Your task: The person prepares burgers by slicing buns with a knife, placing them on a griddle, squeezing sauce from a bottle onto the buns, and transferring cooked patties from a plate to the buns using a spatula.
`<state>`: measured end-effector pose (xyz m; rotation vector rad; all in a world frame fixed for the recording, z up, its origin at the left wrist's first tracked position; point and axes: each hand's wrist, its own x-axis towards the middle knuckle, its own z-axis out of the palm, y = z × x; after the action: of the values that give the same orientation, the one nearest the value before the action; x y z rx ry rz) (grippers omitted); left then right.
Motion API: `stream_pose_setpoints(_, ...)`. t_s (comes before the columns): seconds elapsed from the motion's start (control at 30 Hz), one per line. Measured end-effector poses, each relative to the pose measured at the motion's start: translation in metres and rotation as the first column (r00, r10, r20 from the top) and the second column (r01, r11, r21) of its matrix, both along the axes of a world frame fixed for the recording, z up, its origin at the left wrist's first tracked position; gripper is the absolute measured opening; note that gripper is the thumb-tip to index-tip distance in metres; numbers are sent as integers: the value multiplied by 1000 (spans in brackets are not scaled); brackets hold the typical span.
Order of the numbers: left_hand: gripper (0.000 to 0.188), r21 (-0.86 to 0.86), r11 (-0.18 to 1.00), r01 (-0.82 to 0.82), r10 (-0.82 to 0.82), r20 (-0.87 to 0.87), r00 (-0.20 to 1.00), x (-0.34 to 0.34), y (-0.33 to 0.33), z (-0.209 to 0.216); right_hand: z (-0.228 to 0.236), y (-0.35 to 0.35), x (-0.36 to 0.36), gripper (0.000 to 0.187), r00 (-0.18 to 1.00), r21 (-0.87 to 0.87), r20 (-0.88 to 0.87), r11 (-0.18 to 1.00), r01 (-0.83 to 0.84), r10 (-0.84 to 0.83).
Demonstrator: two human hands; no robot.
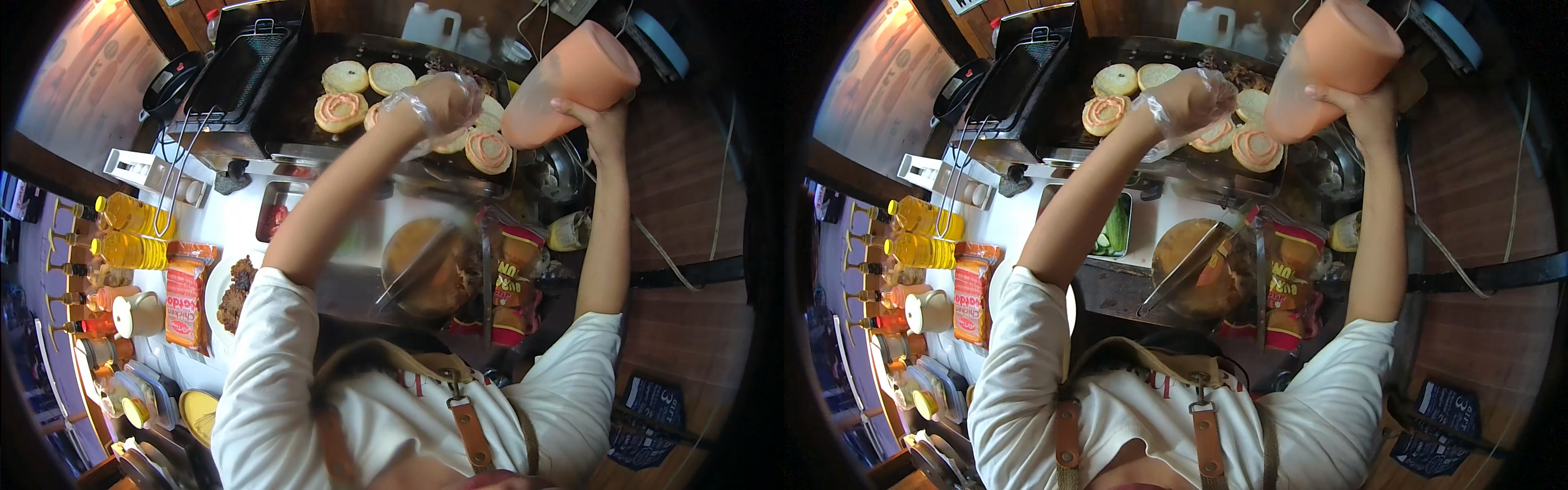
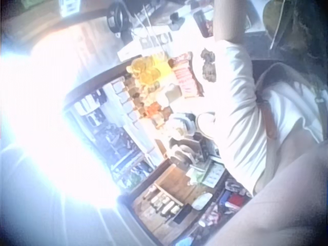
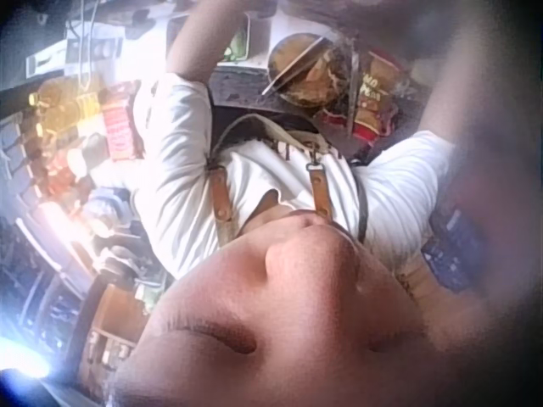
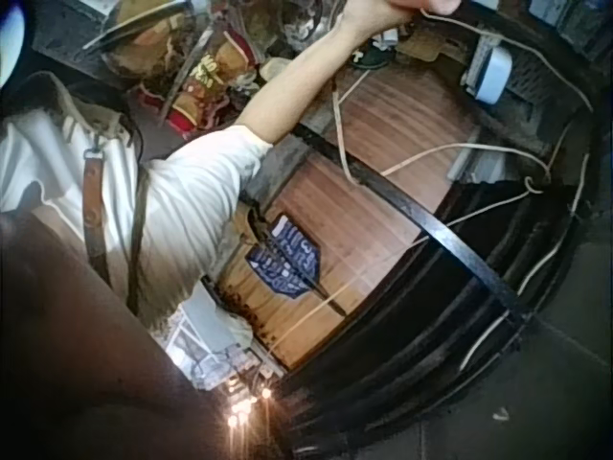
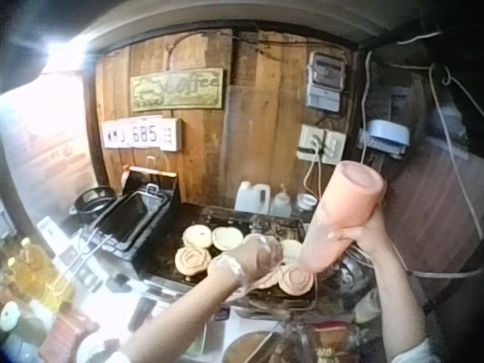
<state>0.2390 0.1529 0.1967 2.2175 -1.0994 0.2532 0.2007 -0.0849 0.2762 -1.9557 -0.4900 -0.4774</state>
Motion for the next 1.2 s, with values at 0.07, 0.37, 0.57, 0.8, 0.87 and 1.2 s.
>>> stream_pose_setpoints(0.07,20,28,994,-110,99,263,960,2,-1,5,4,1,-1,56,999,49,-35,999,3,-1)
stream_pose_setpoints(0.37,21,-39,984,-173,177,212,961,-10,41,30,1,8,-22,45,973,355,127,925,136,-191)
stream_pose_setpoints(0.57,35,-477,836,-271,163,-255,953,-69,122,63,22,11,-48,44,976,846,169,529,-73,-136)
stream_pose_setpoints(0.8,85,-666,742,-77,94,-10,996,-169,145,71,25,162,-103,36,610,954,291,-174,-246,737)
stream_pose_setpoints(0.87,85,-727,672,-140,229,24,973,-189,162,67,20,241,-144,43,711,996,62,-3,-85,701)
stream_pose_setpoints(1.2,84,-746,74,-662,962,-121,243,-349,322,54,-47,367,-241,55,-317,949,-256,175,-263,913)
